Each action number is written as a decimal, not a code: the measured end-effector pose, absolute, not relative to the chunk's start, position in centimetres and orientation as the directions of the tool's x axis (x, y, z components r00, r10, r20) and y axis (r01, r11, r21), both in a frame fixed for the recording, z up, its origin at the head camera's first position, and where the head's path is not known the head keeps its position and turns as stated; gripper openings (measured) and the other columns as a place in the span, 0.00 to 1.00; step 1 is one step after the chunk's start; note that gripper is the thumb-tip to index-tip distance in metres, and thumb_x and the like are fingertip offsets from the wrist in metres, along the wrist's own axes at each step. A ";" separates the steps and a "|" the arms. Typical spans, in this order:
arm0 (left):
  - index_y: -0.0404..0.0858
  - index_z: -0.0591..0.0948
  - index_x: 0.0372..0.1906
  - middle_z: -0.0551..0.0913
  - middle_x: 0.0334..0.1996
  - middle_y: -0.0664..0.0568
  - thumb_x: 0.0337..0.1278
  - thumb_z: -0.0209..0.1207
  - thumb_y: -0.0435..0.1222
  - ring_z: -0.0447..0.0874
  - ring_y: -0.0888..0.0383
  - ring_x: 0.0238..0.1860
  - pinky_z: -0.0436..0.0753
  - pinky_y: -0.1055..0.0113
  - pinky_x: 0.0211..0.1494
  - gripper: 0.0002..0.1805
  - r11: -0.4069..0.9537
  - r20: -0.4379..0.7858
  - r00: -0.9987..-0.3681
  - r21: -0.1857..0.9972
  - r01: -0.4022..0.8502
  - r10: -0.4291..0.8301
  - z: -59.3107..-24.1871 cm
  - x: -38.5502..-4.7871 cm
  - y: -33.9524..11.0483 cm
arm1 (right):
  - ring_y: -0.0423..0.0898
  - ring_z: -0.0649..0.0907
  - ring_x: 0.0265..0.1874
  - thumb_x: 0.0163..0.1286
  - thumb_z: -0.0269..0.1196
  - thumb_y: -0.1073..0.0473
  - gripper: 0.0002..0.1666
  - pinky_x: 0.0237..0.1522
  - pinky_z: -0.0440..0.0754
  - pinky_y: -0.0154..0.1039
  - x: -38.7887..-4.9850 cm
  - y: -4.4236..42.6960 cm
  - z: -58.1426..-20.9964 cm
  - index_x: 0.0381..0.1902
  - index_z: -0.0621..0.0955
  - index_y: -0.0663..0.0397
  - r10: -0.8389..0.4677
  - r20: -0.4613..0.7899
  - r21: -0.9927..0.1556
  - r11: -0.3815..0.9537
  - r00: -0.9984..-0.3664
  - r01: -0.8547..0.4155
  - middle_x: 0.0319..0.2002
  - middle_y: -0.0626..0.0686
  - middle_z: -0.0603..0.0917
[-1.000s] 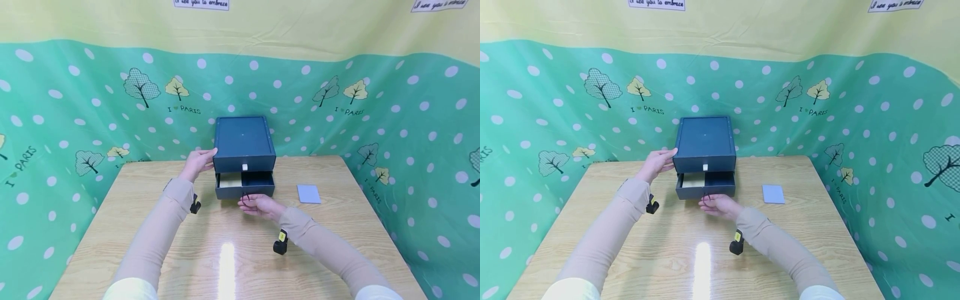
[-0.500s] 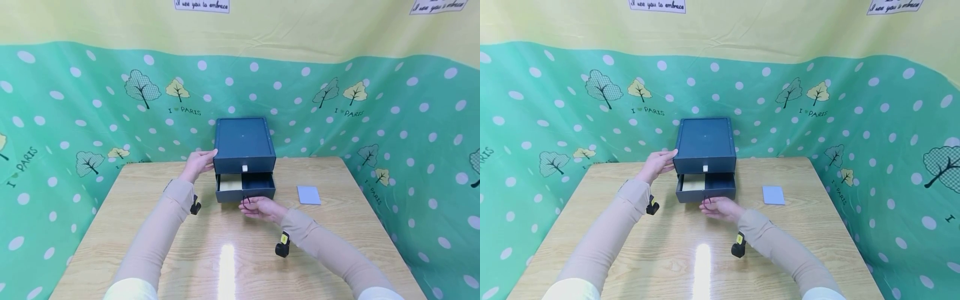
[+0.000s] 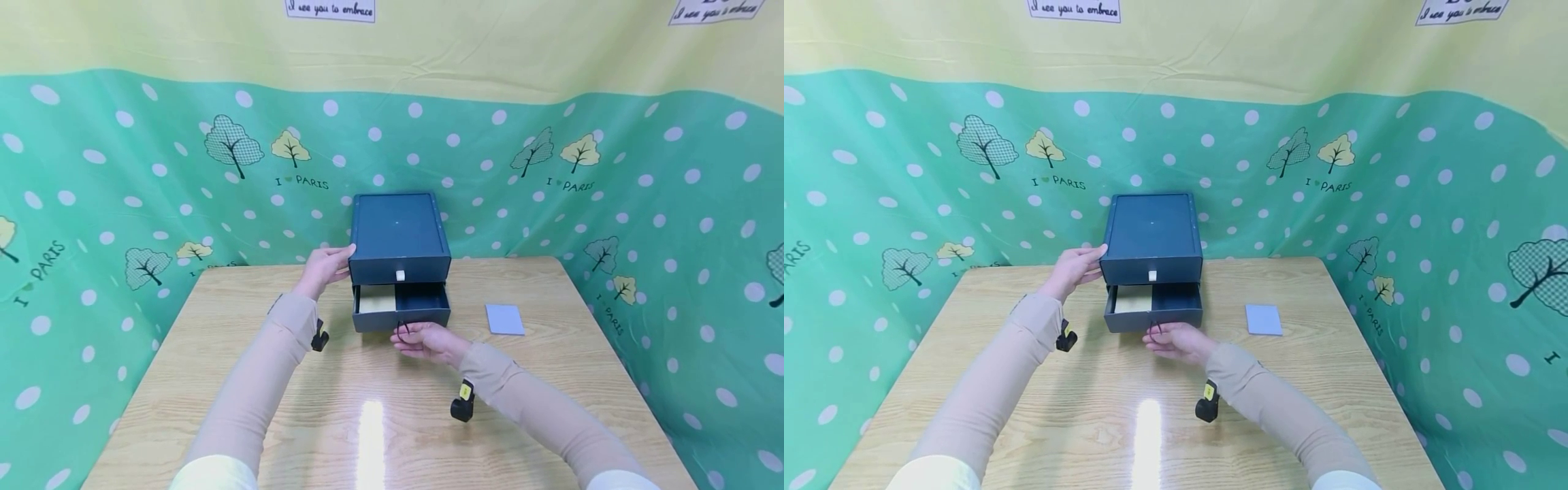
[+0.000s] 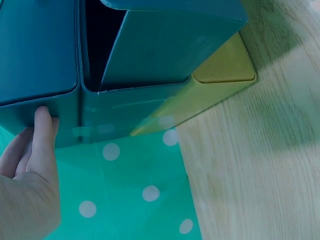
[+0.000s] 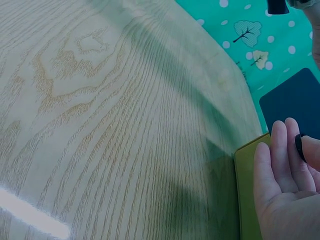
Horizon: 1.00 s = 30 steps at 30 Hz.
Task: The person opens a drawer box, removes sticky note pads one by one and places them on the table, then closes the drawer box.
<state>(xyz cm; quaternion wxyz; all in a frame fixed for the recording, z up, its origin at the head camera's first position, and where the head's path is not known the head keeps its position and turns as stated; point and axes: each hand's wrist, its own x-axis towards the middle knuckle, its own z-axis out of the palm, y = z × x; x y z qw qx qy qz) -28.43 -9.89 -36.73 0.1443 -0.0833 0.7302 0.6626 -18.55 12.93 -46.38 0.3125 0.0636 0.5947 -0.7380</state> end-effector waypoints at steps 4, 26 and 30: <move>0.31 0.69 0.65 0.67 0.67 0.39 0.63 0.58 0.45 0.69 0.45 0.65 0.78 0.59 0.63 0.31 0.108 -0.323 -0.944 0.943 -0.315 0.067 -36.8 -28.4 -9.9 | 0.44 0.86 0.42 0.73 0.49 0.70 0.18 0.68 0.66 0.54 -18.5 13.0 -46.4 0.58 0.70 0.71 -0.389 -0.468 -0.836 -0.095 -0.793 0.540 0.47 0.58 0.85; 0.30 0.69 0.64 0.67 0.67 0.40 0.62 0.59 0.44 0.71 0.46 0.64 0.77 0.58 0.64 0.31 0.088 -0.308 -0.948 0.949 -0.301 0.078 -36.8 -28.3 -10.0 | 0.49 0.85 0.47 0.73 0.49 0.69 0.17 0.66 0.69 0.53 -17.9 13.1 -46.1 0.57 0.72 0.72 -0.390 -0.496 -0.830 -0.050 -0.776 0.555 0.46 0.58 0.85; 0.30 0.70 0.64 0.67 0.67 0.40 0.62 0.59 0.44 0.71 0.46 0.64 0.77 0.58 0.64 0.31 0.085 -0.304 -0.949 0.951 -0.298 0.080 -36.8 -28.3 -10.1 | 0.50 0.84 0.48 0.73 0.49 0.69 0.18 0.66 0.69 0.53 -17.7 13.1 -46.1 0.58 0.70 0.74 -0.393 -0.497 -0.829 -0.049 -0.774 0.557 0.46 0.58 0.85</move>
